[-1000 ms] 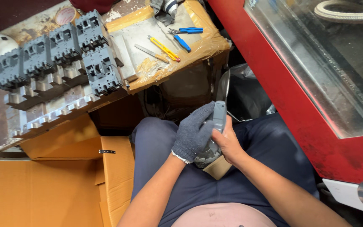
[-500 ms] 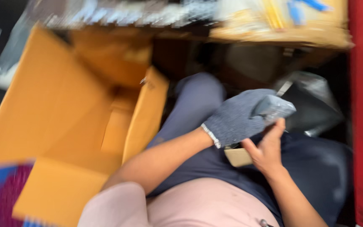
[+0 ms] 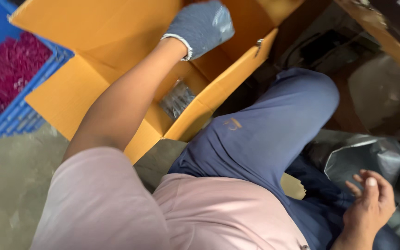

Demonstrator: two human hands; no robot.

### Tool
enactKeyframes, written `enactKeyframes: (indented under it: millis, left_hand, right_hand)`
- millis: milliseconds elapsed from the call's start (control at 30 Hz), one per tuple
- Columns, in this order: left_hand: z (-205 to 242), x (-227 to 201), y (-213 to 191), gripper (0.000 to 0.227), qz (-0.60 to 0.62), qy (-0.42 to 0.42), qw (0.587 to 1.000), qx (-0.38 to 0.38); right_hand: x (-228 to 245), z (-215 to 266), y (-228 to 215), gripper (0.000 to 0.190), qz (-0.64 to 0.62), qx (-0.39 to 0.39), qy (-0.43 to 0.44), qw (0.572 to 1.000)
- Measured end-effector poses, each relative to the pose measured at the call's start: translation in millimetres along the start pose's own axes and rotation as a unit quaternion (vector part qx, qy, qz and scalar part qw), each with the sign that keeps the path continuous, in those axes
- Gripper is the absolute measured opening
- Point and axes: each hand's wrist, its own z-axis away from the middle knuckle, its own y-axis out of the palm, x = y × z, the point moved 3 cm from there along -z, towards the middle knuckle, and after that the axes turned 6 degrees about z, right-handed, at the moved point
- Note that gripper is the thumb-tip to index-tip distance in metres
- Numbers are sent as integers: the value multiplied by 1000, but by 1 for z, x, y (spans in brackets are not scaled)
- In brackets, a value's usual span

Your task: The person sits on the floor and uses a yellow utility knife to scrape and deburr a small metal part. They then place the part into a clear plastic bag and put it into a cardboard box. The person repeats this process with another metal part, using pliers and a metal file to remove burrs before bagging and boxing it.

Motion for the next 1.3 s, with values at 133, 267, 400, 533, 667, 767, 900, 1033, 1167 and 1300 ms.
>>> enactKeyframes:
  millis: [133, 267, 400, 533, 667, 767, 900, 1033, 1167, 1300]
  left_hand:
    - [-12, 65, 70, 30, -106, 22, 986, 124]
    - [-21, 112, 131, 31, -138, -9, 969, 207]
    - [-39, 133, 170, 36, -91, -47, 967, 233]
    - [-57, 131, 210, 30, -122, 5, 951, 283]
    - [-51, 125, 254, 30, -174, 24, 942, 287]
    - [-44, 124, 267, 37, -163, 10, 962, 219]
    - [-21, 123, 256, 40, -143, 21, 971, 188]
    - [-9, 117, 235, 32, -84, 16, 986, 144]
    - [-5, 110, 230, 29, -112, 3, 981, 160]
    - [-9, 124, 216, 35, -24, -84, 996, 30]
  right_hand:
    - [-9, 6, 11, 19, 118, 34, 3, 992]
    - [-15, 19, 13, 23, 218, 41, 40, 974]
    - [-25, 14, 8, 26, 222, 48, 75, 971]
    - [-30, 14, 14, 30, 284, 66, 94, 952]
    - [-27, 15, 21, 33, 340, 89, 100, 931]
    - [-27, 14, 25, 32, 394, 100, 107, 907]
    - [-30, 10, 29, 34, 405, 113, 107, 901]
    - [-32, 6, 37, 33, 433, 126, 91, 888]
    - [-31, 5, 38, 32, 436, 130, 105, 884]
    - [-32, 6, 40, 32, 426, 130, 118, 888]
